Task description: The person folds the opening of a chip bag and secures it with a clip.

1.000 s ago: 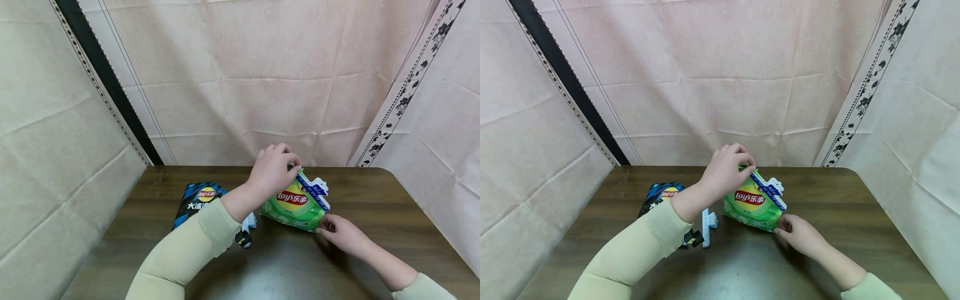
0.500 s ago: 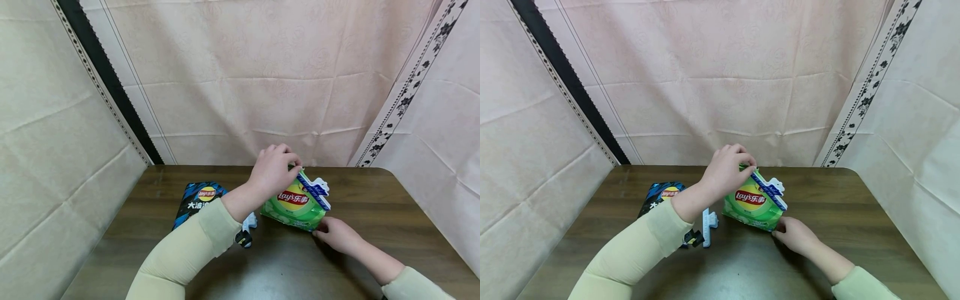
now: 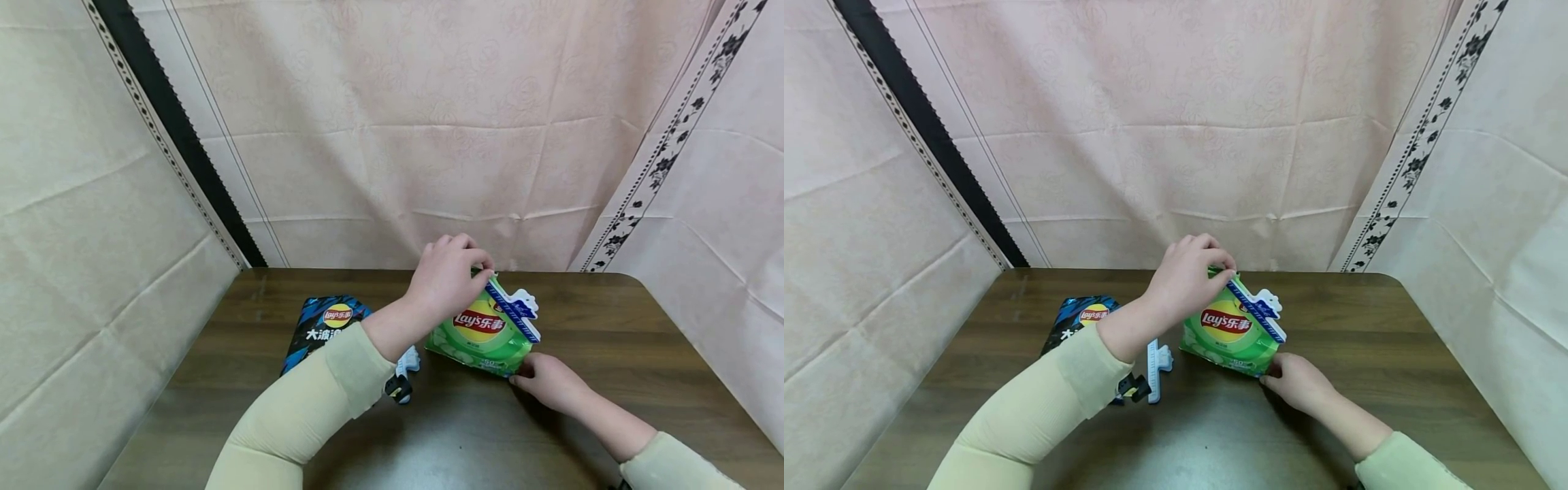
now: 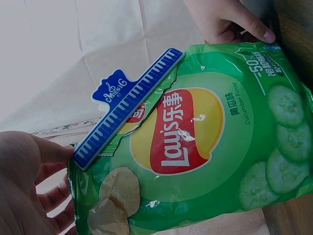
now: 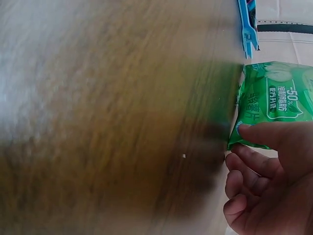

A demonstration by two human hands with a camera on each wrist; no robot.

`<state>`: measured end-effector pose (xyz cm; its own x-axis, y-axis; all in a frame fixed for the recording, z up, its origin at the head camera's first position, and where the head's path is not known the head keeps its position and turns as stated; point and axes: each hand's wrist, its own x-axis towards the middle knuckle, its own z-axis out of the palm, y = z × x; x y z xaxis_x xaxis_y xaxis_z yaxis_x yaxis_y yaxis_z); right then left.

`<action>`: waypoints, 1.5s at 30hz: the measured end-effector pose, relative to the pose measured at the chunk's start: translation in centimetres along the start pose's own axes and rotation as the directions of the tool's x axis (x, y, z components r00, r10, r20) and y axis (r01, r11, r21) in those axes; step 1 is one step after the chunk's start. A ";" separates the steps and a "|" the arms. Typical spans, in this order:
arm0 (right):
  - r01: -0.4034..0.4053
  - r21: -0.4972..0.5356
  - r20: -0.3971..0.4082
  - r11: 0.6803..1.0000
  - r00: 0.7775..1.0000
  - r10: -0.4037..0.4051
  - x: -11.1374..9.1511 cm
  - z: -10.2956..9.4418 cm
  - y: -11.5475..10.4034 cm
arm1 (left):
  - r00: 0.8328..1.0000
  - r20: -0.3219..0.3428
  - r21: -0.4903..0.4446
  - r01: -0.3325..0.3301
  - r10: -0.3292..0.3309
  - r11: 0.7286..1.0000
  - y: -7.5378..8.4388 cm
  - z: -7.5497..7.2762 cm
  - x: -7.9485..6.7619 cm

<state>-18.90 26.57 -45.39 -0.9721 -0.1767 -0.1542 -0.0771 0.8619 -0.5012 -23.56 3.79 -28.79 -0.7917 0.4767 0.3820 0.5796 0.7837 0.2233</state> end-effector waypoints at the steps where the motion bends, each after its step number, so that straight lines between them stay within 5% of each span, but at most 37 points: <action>1: -0.003 0.000 -0.001 1.000 1.000 0.003 0.0 0.0 0.1 | 1.000 0.000 0.001 -0.002 0.002 1.000 0.1 0.0 0.0; 11: -0.004 -0.028 -0.049 1.000 0.999 0.003 -0.4 -0.1 0.3 | 1.000 0.004 -0.004 0.014 -0.014 1.000 0.4 0.7 0.9; 25: -0.010 -0.012 -0.075 1.000 0.997 0.009 -1.3 -0.4 0.8 | 0.993 -0.015 -0.046 0.115 -0.116 0.992 0.2 3.0 3.2; 36: -0.054 0.023 -0.038 0.998 0.998 0.055 -2.6 -1.0 1.4 | 0.975 0.012 -0.062 0.223 -0.222 0.973 -1.7 7.1 5.1; 45: -0.090 0.037 -0.003 0.995 0.996 0.090 -3.4 -1.1 1.7 | 0.939 0.078 -0.098 0.341 -0.335 0.935 -3.7 11.6 5.7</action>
<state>-15.96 29.18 -44.76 -0.9758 -0.0971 -0.1959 0.0185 0.8560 -0.5166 -32.40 8.23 -37.84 -0.9526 0.2166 0.2138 0.2905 0.8564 0.4267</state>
